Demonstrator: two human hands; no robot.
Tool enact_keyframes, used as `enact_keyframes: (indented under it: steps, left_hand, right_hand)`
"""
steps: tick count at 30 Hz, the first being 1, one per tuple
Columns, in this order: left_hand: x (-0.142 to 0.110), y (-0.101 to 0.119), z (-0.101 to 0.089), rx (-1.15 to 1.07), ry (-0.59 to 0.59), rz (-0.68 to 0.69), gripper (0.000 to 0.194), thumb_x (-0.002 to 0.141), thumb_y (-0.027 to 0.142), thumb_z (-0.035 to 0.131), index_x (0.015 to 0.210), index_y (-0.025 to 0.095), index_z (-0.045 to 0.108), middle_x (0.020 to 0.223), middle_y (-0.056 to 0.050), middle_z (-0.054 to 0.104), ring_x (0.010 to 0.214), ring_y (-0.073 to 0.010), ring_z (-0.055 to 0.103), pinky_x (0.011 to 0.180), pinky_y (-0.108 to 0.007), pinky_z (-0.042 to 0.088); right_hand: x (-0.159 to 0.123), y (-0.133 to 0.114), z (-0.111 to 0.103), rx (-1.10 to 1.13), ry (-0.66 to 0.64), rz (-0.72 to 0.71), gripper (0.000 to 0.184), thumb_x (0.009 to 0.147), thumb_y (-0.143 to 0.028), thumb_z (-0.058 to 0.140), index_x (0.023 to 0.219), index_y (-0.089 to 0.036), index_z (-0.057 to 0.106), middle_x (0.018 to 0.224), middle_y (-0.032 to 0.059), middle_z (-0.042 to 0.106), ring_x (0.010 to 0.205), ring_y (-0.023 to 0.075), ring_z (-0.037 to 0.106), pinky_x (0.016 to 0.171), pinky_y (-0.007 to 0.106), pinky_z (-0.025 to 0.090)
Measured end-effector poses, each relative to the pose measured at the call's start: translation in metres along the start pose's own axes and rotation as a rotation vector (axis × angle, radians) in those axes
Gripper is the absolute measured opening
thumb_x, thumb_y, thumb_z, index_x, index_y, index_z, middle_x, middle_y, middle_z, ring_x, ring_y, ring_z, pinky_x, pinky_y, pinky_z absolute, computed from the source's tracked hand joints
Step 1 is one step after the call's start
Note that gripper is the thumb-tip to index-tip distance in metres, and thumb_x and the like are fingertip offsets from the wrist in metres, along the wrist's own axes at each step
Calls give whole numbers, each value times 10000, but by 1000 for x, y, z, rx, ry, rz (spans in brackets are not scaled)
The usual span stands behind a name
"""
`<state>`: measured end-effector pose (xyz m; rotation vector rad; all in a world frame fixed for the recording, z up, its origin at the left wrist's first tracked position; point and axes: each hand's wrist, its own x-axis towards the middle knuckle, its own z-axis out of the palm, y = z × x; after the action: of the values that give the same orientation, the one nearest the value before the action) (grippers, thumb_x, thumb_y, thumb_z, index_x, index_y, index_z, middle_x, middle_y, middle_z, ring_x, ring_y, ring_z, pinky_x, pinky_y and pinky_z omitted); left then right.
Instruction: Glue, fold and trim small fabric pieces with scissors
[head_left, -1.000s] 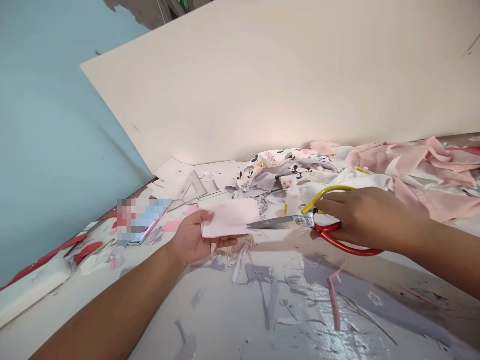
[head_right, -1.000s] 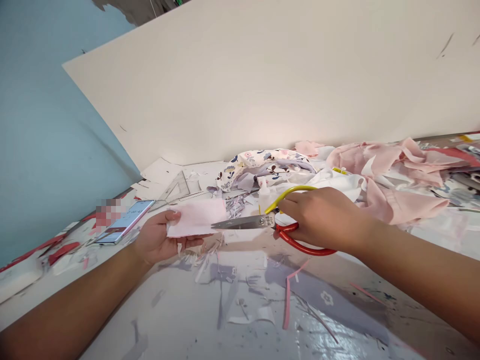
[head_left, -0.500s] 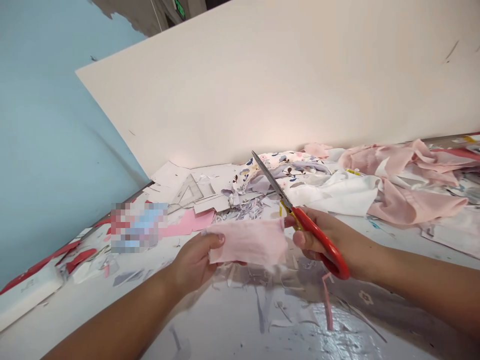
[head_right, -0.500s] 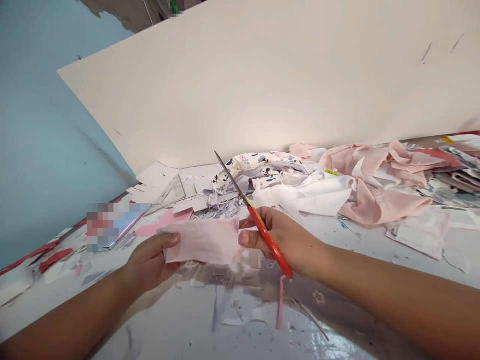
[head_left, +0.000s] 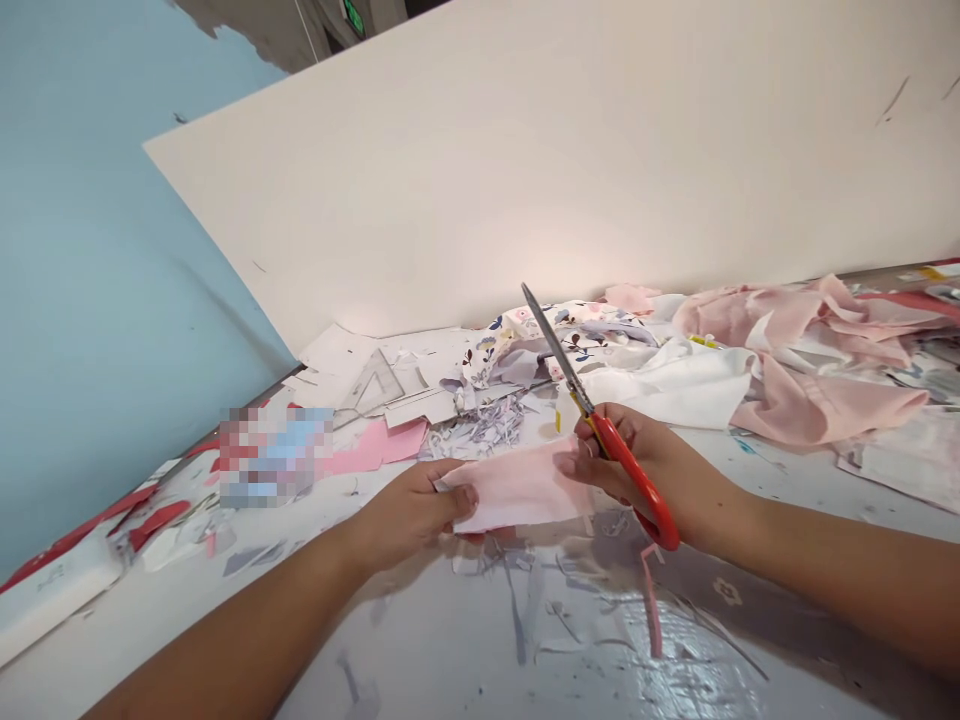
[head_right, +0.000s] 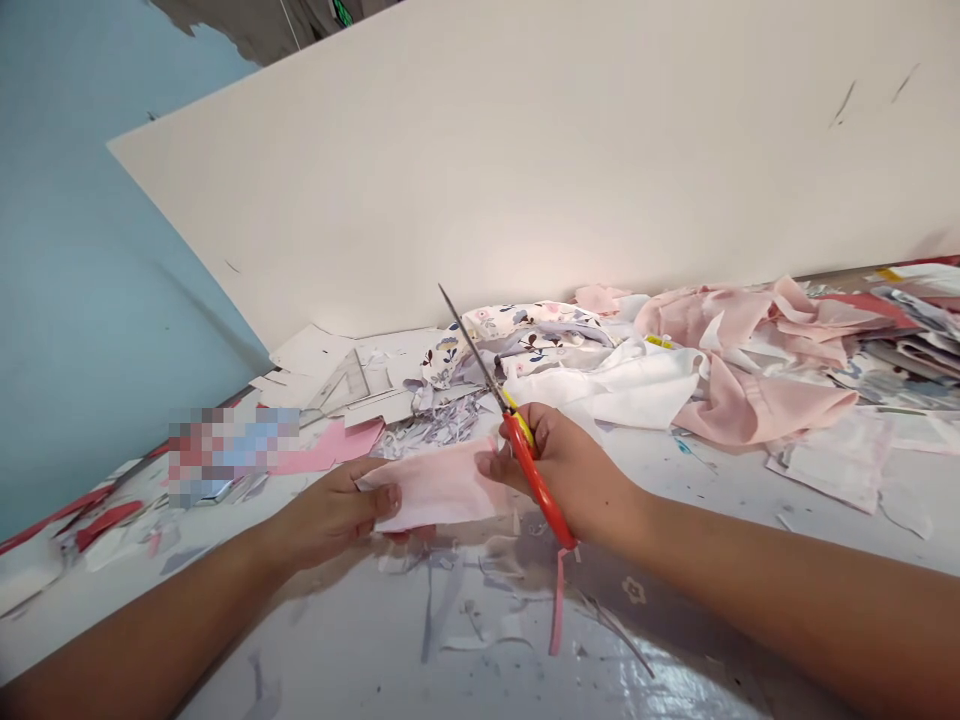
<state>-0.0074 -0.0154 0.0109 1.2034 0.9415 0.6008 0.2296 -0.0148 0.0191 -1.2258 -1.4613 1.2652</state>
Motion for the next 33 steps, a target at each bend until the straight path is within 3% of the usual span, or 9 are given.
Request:
enact_keyframes:
  steps: [5, 10, 13, 16, 19, 25, 29, 33]
  left_hand:
    - [4, 1, -4, -109, 124, 14, 295, 750, 287, 617, 985, 113, 580, 828, -137, 677, 711, -199, 650, 606, -271, 475]
    - [9, 2, -6, -230, 225, 66, 291, 738, 194, 613, 1022, 139, 581, 1101, -127, 619, 974, -266, 612, 836, -369, 482]
    - [9, 3, -6, -261, 235, 54, 201, 727, 137, 596, 927, 121, 597, 1041, -132, 642, 989, -281, 608, 856, -385, 480]
    - [7, 4, -6, -281, 197, -13, 168, 715, 100, 576, 881, 113, 600, 1032, -151, 645, 974, -289, 615, 795, -359, 503]
    - [4, 5, -7, -274, 105, -48, 254, 711, 68, 548, 956, 117, 596, 1070, -160, 634, 975, -298, 613, 722, -330, 509]
    - [1, 5, -5, -247, 2, -56, 398, 697, 21, 516, 1064, 168, 562, 1111, -122, 619, 973, -301, 614, 689, -309, 495]
    - [1, 6, -7, -239, 36, -57, 351, 695, 26, 532, 1020, 155, 567, 1075, -118, 632, 919, -270, 641, 657, -259, 486]
    - [3, 8, -14, -246, 79, -56, 358, 689, 27, 520, 1030, 129, 557, 975, -127, 660, 918, -261, 640, 634, -242, 476]
  right_hand:
    - [0, 7, -3, 71, -125, -37, 336, 629, -382, 713, 733, -208, 446, 625, -70, 435, 530, 71, 354, 466, 199, 294]
    - [-1, 2, -12, -40, -245, -50, 293, 691, -414, 646, 755, -211, 445, 708, -23, 541, 585, 108, 454, 511, 228, 355]
    - [2, -2, -23, -462, -184, -132, 242, 698, -390, 620, 680, -216, 452, 580, -46, 477, 504, 115, 450, 464, 223, 320]
    - [9, 0, -33, -1058, -12, -408, 133, 691, -309, 596, 729, -214, 510, 575, -12, 530, 507, 160, 505, 444, 232, 259]
    - [13, 9, -37, -1389, 15, -640, 131, 724, -251, 542, 842, -194, 545, 628, 33, 611, 551, 194, 565, 458, 240, 254]
    - [13, 13, -33, -1516, -30, -740, 97, 734, -219, 543, 818, -171, 540, 638, 38, 637, 533, 192, 583, 440, 247, 235]
    - [11, 2, -38, -1563, -67, -698, 51, 737, -203, 558, 775, -178, 533, 673, 40, 642, 577, 202, 595, 453, 253, 244]
    - [12, -11, -52, -1612, 1, -670, 45, 705, -195, 567, 734, -203, 533, 668, 42, 637, 547, 200, 563, 437, 248, 209]
